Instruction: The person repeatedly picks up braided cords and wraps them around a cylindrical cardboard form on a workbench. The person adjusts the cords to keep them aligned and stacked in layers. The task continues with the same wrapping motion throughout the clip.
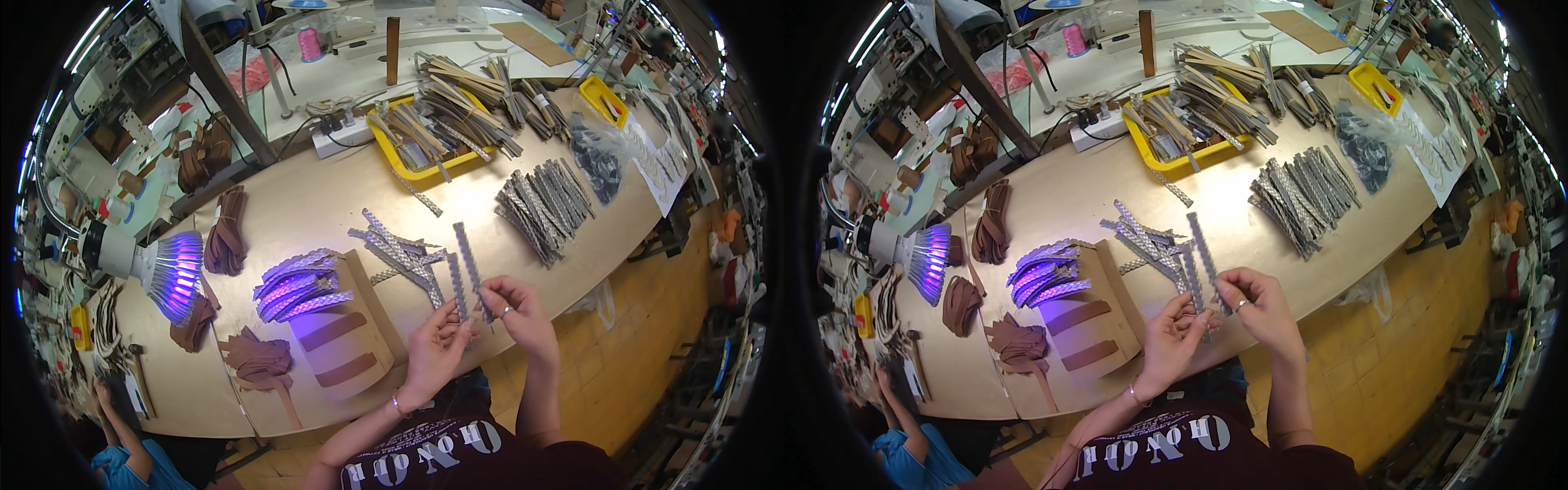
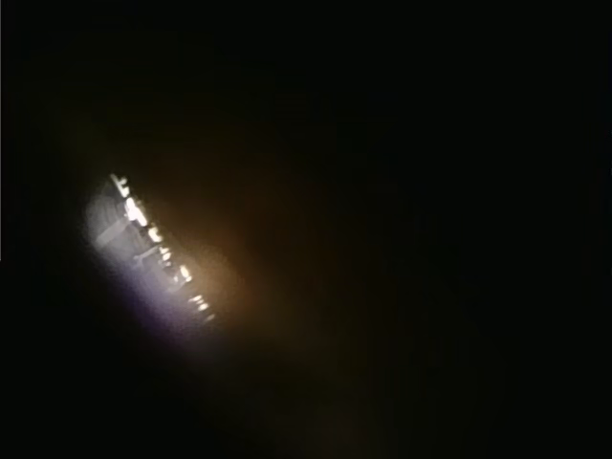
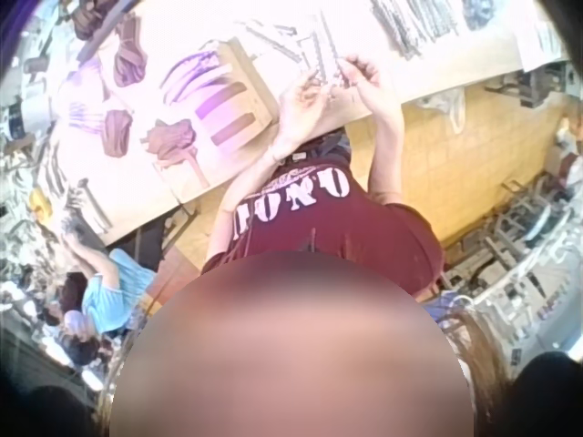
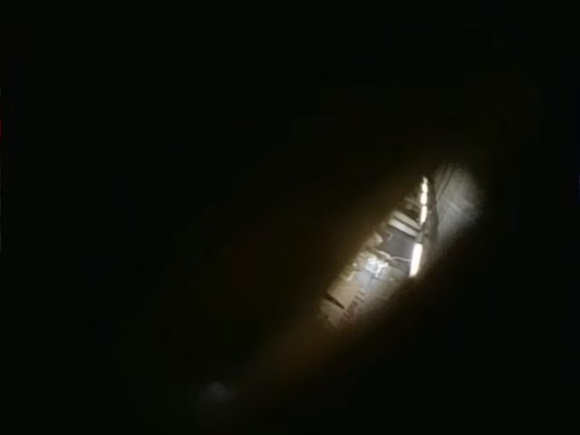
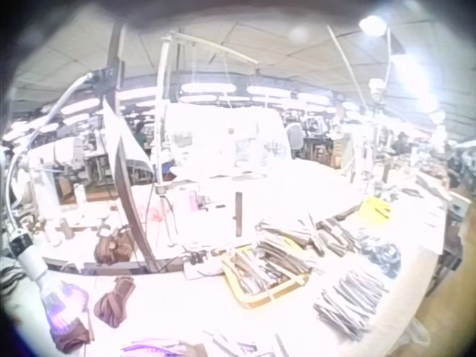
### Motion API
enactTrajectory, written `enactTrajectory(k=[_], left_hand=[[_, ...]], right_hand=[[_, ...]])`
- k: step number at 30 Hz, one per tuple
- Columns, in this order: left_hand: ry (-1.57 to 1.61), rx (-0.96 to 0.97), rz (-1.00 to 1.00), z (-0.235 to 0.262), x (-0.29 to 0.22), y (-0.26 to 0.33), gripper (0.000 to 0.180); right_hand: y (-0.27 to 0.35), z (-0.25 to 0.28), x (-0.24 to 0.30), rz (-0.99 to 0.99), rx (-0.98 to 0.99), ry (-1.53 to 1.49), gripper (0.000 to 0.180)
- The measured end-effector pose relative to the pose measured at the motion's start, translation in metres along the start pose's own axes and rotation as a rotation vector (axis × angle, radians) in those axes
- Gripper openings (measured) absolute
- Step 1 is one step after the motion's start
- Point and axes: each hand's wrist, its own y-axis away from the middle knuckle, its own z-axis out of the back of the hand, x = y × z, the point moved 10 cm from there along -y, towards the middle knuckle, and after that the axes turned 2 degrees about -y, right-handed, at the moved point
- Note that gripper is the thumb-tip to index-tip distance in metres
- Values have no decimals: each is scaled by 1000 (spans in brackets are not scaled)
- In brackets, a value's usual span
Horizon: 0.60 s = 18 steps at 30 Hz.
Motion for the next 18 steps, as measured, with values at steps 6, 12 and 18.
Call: enactTrajectory(k=[6, 12, 18], left_hand=[[-220, 64, 15, -1, 17, -9, 54], [-540, 102, -264, -1, -45, 9, 56], [113, -84, -231, 58, -108, 46, 56]], right_hand=[[3, 26, 21, 73, -114, -38, 19], [9, -4, 32, 59, 56, -38, 19], [15, -66, 62, 275, 195, 264, 14]])
